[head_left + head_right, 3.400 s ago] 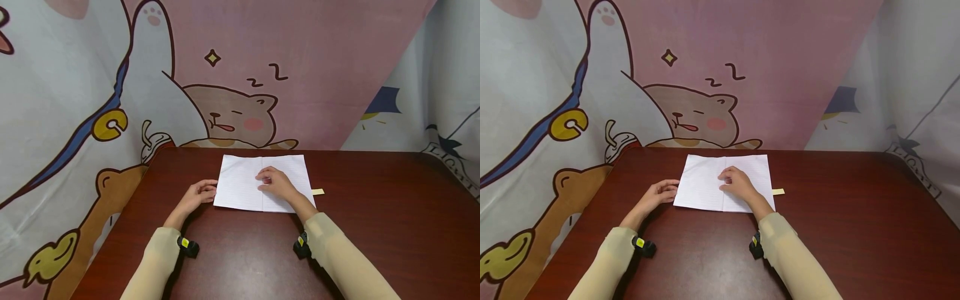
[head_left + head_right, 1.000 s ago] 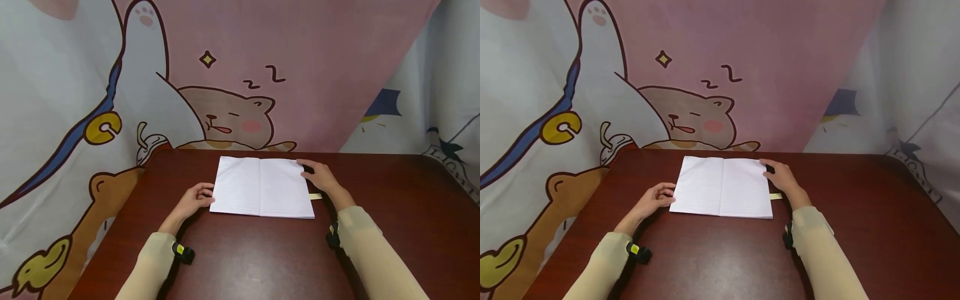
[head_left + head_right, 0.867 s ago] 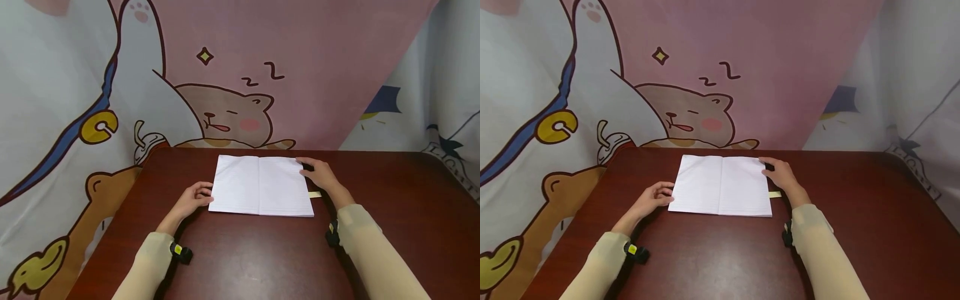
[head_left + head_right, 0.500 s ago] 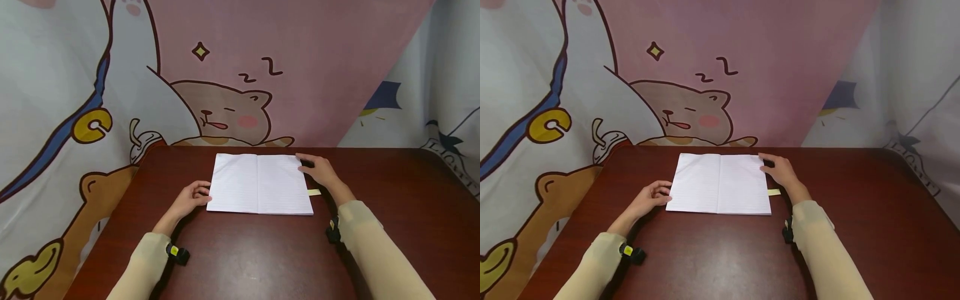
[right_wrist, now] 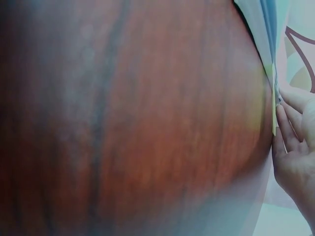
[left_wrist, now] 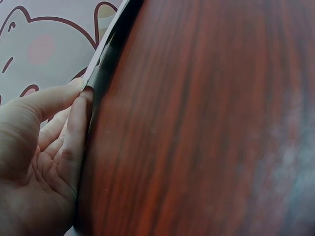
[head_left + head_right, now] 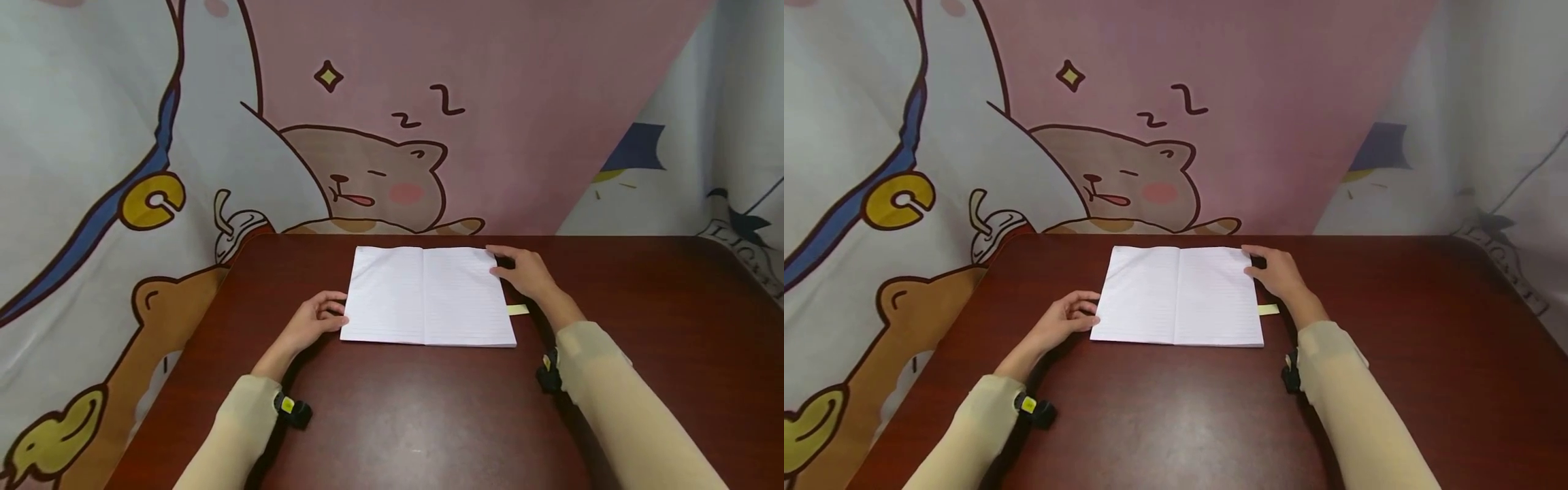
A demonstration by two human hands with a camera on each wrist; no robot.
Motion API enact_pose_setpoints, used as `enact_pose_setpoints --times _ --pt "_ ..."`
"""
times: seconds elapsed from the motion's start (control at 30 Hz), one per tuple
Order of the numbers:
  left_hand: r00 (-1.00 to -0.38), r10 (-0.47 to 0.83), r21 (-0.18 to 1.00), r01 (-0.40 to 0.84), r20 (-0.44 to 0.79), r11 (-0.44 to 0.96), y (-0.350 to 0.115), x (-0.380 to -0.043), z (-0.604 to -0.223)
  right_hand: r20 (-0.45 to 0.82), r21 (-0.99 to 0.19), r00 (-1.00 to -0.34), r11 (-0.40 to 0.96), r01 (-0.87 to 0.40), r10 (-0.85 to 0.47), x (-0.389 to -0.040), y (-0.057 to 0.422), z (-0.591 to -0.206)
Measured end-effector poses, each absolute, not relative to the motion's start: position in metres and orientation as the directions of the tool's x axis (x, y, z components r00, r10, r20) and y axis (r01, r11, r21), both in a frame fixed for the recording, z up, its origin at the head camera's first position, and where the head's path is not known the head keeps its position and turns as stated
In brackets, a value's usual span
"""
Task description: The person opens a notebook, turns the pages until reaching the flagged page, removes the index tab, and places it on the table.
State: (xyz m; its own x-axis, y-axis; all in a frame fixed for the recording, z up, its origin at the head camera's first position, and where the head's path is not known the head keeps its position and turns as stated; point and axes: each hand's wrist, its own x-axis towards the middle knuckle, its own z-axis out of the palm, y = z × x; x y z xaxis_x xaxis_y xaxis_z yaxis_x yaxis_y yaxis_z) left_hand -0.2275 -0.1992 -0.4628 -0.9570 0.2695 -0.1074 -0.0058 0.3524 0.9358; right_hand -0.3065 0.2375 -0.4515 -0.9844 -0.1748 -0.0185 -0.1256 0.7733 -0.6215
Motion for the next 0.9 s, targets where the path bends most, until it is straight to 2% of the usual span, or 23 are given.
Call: enact_pose_setpoints --times 0.63,0.9 --pt "-0.959 0.268 0.922 0.021 -0.09 0.387 -0.1987 -0.2289 -0.4623 0.036 -0.613 -0.985 0.775 -0.154 -0.168 -0.3064 0.237 -0.4529" --pt "-0.961 0.256 0.92 0.008 -0.101 0.392 -0.1979 -0.2285 -0.4633 0.055 -0.674 -0.988 0.725 -0.141 -0.142 -0.3073 0.2374 -0.4545"
